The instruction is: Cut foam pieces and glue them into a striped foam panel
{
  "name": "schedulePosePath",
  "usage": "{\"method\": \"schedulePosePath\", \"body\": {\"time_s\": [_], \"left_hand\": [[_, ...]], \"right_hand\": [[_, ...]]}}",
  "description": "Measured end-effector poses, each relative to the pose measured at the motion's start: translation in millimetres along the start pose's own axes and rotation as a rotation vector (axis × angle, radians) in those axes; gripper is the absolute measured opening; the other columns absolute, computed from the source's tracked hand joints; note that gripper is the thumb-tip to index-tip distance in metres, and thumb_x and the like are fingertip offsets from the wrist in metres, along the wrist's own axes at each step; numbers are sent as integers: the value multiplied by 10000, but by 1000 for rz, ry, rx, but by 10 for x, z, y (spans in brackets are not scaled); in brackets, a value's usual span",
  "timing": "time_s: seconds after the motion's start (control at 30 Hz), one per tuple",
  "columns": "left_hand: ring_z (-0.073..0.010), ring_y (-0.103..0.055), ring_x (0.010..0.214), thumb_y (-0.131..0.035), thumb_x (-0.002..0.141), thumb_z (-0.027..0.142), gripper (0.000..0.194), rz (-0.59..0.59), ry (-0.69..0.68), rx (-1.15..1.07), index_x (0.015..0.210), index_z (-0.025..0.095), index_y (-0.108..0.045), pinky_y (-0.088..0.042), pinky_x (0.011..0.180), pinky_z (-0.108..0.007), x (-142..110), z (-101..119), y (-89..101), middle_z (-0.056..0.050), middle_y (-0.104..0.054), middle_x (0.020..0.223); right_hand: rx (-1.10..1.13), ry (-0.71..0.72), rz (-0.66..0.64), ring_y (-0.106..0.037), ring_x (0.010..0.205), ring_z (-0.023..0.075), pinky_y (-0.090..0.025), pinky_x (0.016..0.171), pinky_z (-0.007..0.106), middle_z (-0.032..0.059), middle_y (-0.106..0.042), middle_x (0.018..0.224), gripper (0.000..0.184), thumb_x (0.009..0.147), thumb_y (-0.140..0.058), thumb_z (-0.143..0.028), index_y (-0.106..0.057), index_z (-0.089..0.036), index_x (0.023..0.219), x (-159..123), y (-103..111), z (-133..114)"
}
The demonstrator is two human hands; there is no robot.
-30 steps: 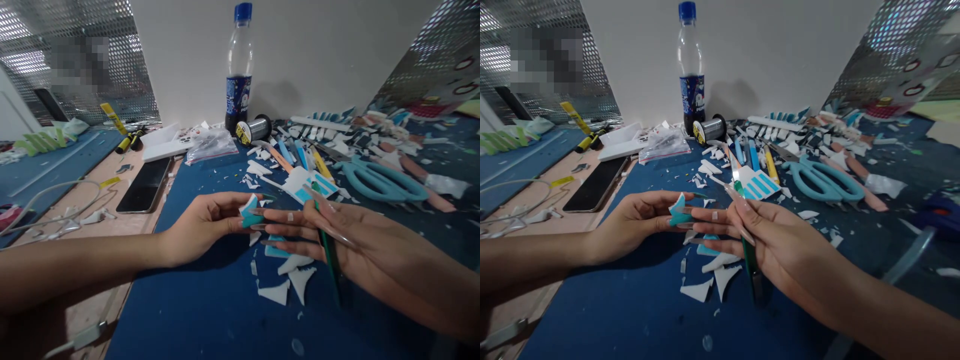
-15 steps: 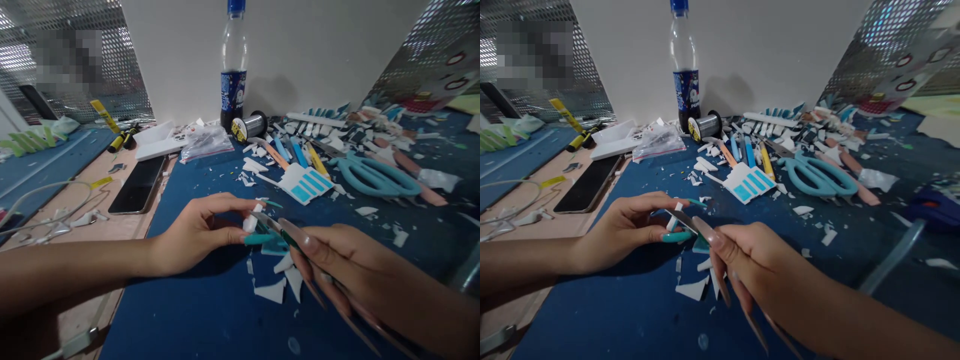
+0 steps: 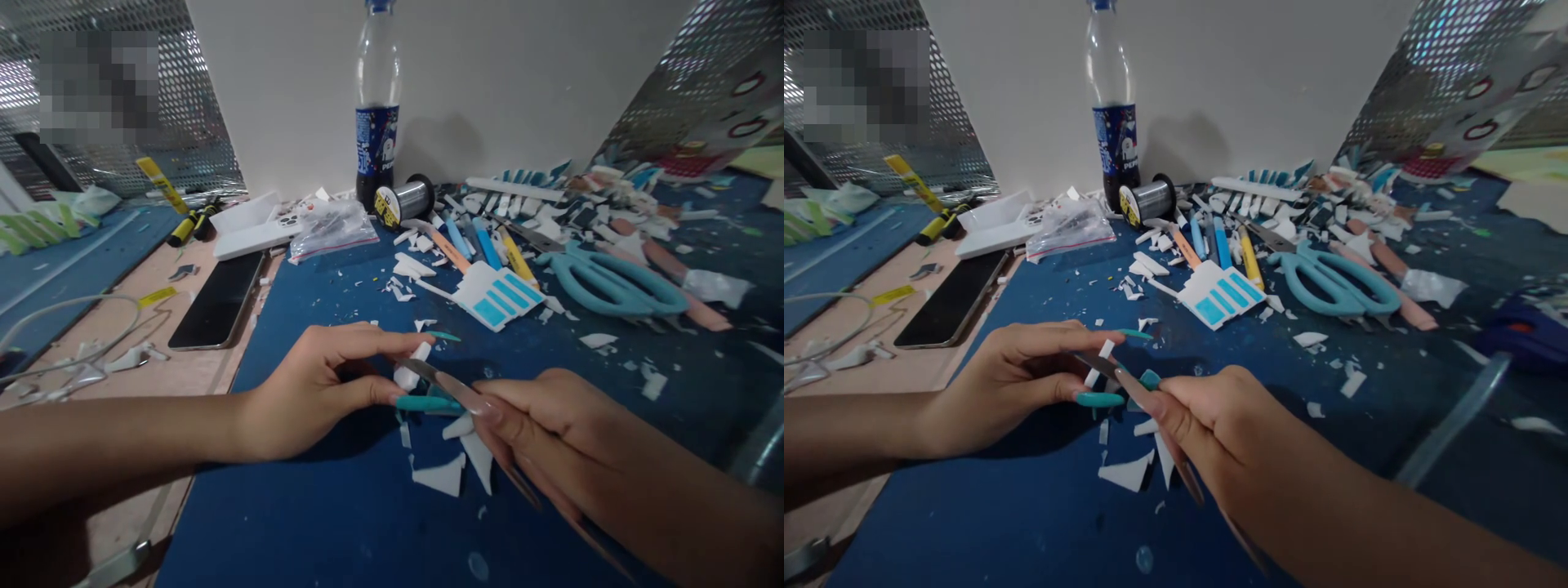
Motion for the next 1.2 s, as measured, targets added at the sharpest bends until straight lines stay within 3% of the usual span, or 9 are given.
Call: {"method": "schedulePosePath", "body": {"time_s": [0.17, 0.43, 0.53, 0.77, 1.03, 1.2], "left_hand": [[-92, -579, 711, -659, 775, 64, 366, -35, -111, 115, 1126, 166, -660, -475, 639, -167, -5, 54, -15, -31, -669, 832], [-119, -608, 750, -633, 804, 84, 376, -87, -201, 256, 1167, 178, -632, -487, 666, -195, -37, 89, -68, -54, -681, 846], [-116, -623, 730, -642, 794, 81, 370, -89, -185, 254, 1152, 175, -644, -502, 666, -191, -32, 86, -74, -53, -687, 841], [-103, -648, 747, -659, 752, 27, 307, 28, -102, 124, 1036, 135, -700, -514, 651, -132, -30, 73, -8, -44, -709, 852], [-85, -628, 656, -706, 695, 3, 339, -19, -82, 140, 1003, 145, -715, -501, 597, -127, -11, 71, -43, -18, -699, 753], [-76, -629, 649, -713, 683, 1, 324, 2, -28, 55, 979, 133, -722, -495, 577, -104, -11, 29, -29, -17, -707, 759]], "right_hand": [[43, 5, -105, -372, 354, 72, -278, 365, 211, -26, -419, 410, 588, 874, -271, -653, -415, -201, 527, 7, -59, -11], [14, -31, -127, -381, 369, 70, -291, 373, 202, -25, -417, 434, 564, 889, -283, -610, -448, -195, 546, -8, -104, 6], [1, -38, -98, -373, 368, 66, -281, 369, 197, -33, -395, 441, 547, 889, -301, -600, -459, -195, 555, -13, -100, 22], [121, -21, -196, -355, 330, 53, -251, 338, 194, -35, -420, 420, 546, 886, -310, -609, -405, -196, 543, -13, -129, -26], [101, -33, -224, -369, 388, 59, -282, 387, 187, -35, -402, 438, 556, 878, -315, -625, -415, -191, 545, -8, -140, -68], [162, -120, -260, -317, 318, 46, -228, 327, 185, -41, -383, 398, 584, 835, -328, -686, -402, -195, 529, 4, -159, -20]]}}
Point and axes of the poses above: each hand's wrist, its own x-axis towards the middle knuckle, its own y-axis out of the back of the hand, z = x × y, the point moved 6 cm from there along x, towards the middle knuckle
